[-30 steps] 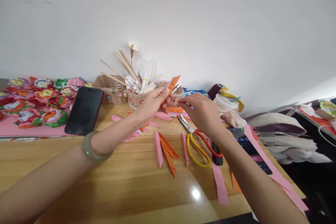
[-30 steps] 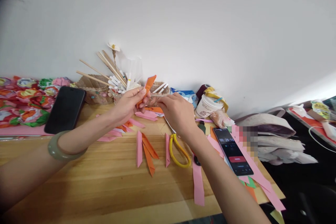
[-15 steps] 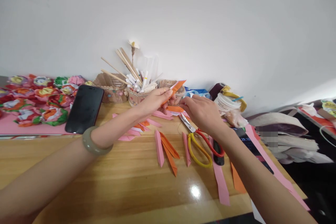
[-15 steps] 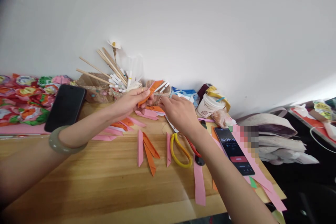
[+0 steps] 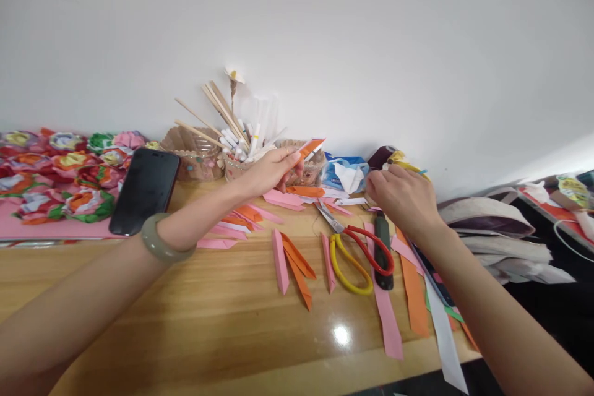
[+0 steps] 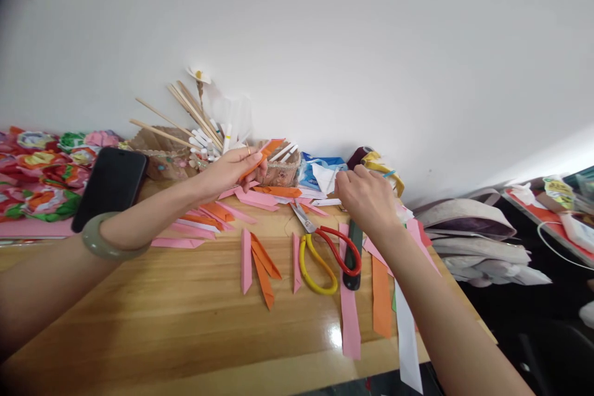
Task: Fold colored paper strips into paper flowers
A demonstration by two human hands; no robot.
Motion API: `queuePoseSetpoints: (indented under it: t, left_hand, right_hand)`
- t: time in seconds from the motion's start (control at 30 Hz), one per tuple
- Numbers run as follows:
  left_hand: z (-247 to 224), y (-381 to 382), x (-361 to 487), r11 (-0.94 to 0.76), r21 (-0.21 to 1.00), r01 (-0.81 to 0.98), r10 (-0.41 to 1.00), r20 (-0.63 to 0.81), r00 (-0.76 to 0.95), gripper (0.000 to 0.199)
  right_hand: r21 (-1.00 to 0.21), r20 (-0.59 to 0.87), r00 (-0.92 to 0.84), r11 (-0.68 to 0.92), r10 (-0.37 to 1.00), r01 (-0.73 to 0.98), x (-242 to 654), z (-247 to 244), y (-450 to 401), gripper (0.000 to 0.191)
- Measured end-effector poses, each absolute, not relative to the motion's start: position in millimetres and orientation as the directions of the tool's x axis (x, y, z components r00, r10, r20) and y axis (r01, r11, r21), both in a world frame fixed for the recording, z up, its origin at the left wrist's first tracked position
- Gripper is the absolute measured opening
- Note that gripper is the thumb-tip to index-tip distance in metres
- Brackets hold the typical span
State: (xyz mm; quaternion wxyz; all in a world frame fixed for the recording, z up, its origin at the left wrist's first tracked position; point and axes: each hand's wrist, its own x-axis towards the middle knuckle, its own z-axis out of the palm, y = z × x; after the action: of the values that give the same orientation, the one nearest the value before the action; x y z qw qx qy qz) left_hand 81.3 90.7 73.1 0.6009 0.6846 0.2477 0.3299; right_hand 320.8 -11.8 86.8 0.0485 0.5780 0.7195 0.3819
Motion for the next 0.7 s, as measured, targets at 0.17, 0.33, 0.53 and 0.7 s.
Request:
queuePoseSetpoints:
  t: [0.17,0.33,0.53,0.7]
  left_hand:
    - [78.2,88.2,84.6,-0.181,0.984,-0.005,0.734,0.138,0.665,0.029]
    - [79.8,93.8,80.9,-0.242,0.970,-0.023,0.734,0.199,0.649,0.029]
    - [75.2,97.9,80.8,-0.256,0.967,-0.023,0.781,0.220,0.585,0.023]
    - [74.3,89.8,70.4,-0.256,0.966,0.021,0.794,0.198,0.576,0.028]
  right_hand:
    - [0.541,0.386,-0.188,-0.056,0.903,0.839,320.8,91.8,-9.0,0.025]
    - [0.477,0.403,-0.024,-0.188,0.915,0.859,314.6,101.0,-6.2,0.028]
    - [0.349,0.290,0.115,-0.217,0.950,0.912,308.0,94.2,1.3,0.025]
    - [0.136,0.364,0.031,-0.086,0.931,0.987,294.2,72.1,-7.1,0.021]
